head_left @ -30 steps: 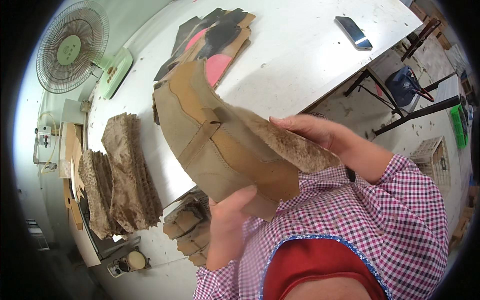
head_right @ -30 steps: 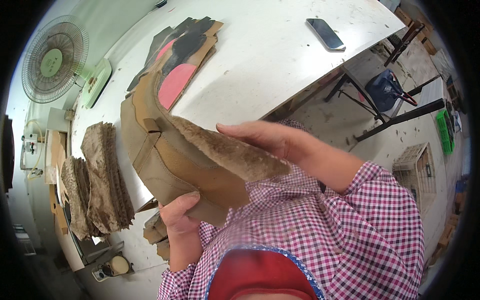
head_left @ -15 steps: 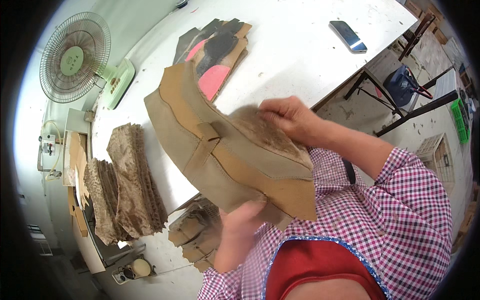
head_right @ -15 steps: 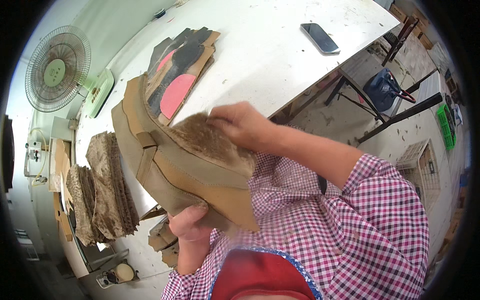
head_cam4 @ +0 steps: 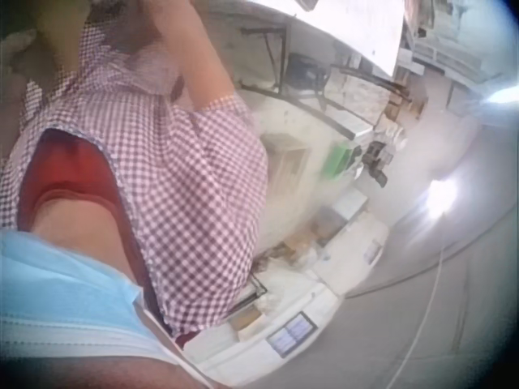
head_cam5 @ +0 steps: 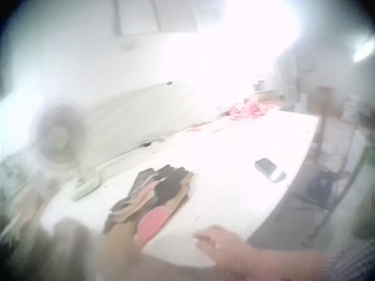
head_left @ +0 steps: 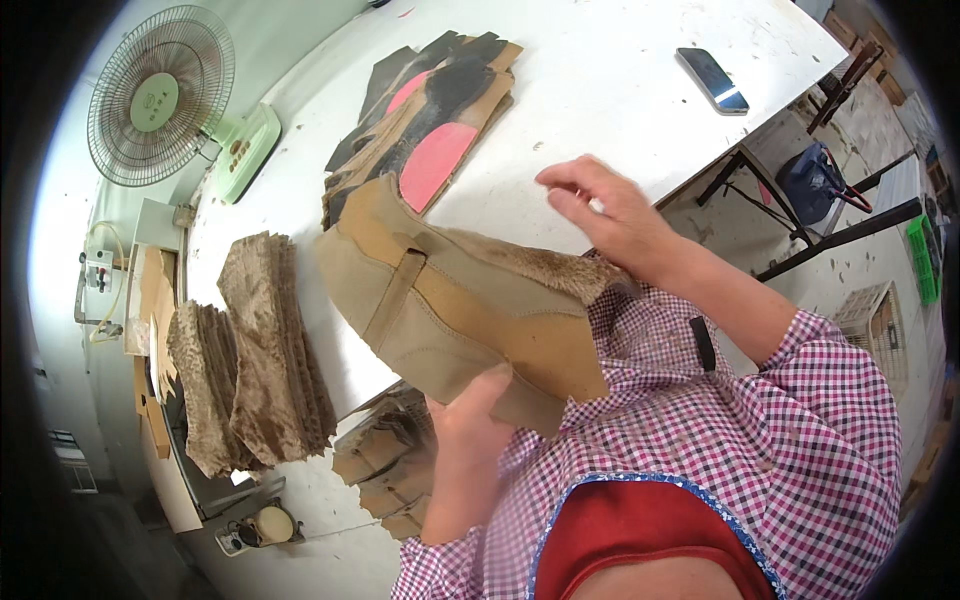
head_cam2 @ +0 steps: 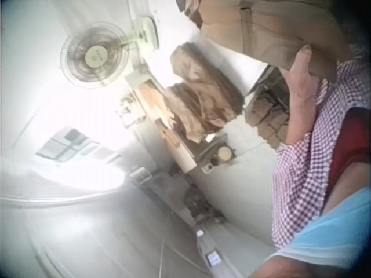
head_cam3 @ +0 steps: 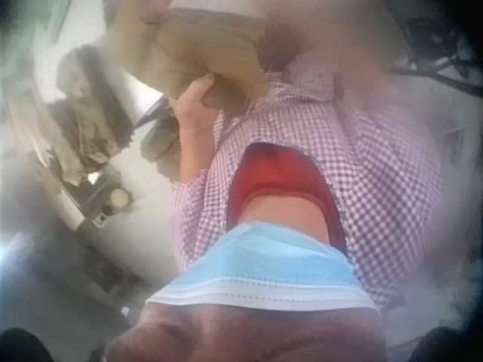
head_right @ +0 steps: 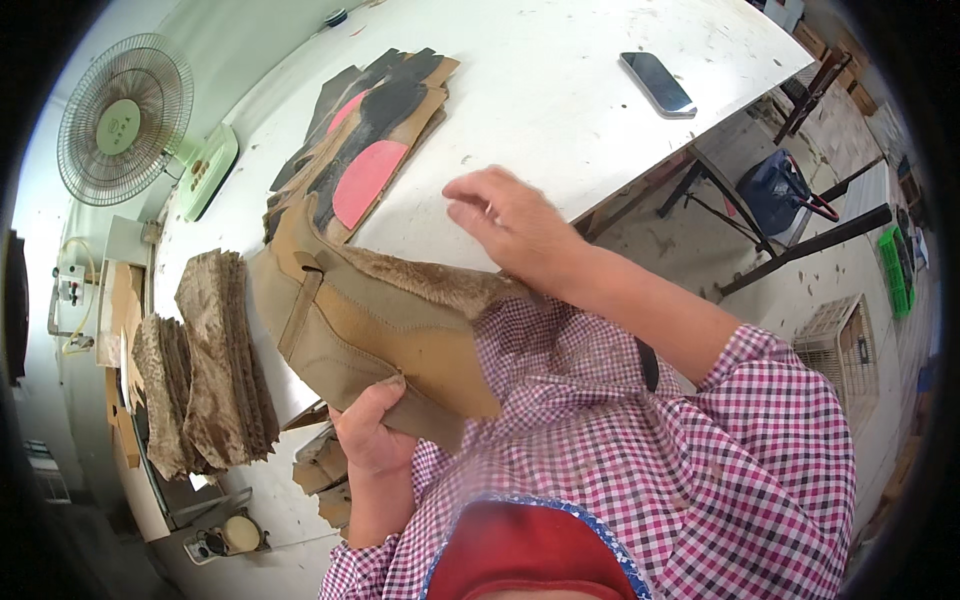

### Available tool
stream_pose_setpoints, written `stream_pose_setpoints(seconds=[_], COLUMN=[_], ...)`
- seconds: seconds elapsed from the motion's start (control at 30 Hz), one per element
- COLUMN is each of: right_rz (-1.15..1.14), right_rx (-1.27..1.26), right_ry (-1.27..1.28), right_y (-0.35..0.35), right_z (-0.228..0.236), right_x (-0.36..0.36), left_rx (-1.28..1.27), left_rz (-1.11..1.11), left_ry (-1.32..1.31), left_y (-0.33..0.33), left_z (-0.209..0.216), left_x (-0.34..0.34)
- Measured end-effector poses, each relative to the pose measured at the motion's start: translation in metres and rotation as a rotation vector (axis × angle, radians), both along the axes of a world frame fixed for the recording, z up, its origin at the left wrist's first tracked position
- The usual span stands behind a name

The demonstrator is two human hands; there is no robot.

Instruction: The person repeatedly picks up individual fabric pieces from a stack on a white table, unfolds them to inspect the edges and seams, and places them back down. This cycle continues throughout the clip without any additional tools or final assembly.

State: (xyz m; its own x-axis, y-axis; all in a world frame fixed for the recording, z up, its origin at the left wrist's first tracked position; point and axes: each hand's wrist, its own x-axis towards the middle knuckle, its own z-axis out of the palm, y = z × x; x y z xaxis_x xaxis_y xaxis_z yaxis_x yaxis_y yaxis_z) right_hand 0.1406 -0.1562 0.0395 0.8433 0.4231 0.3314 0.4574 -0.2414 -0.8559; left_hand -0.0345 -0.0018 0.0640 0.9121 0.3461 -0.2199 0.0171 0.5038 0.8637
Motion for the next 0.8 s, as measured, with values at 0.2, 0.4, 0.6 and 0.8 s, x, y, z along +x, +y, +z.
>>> stream_pose_setpoints(seconds=[0.2,0.4,0.6,0.8], right_rz=[0.154,0.214,0.297,0.324], right_rx=[-0.114,-0.144,-0.171,-0.140], right_ry=[-0.606,-0.371,-0.239,0.011], right_y=[-0.014,-0.015,-0.023,-0.025], right_z=[0.048,0.044,0.049,0.057], right_x=[-0.057,-0.060,-0.064,-0.073], left_rx=[-0.049,0.095,0.044,0.087], left_rz=[0.018,-0.050,0.004,0.000], left_ry=[-0.104,-0.079,-0.042,-0.042], left_y=[0.000,0.003,-0.004,-0.007], left_z=[-0.007,-0.011,-0.012,-0.013], left_x=[0.003,-0.002,-0.004,-0.003])
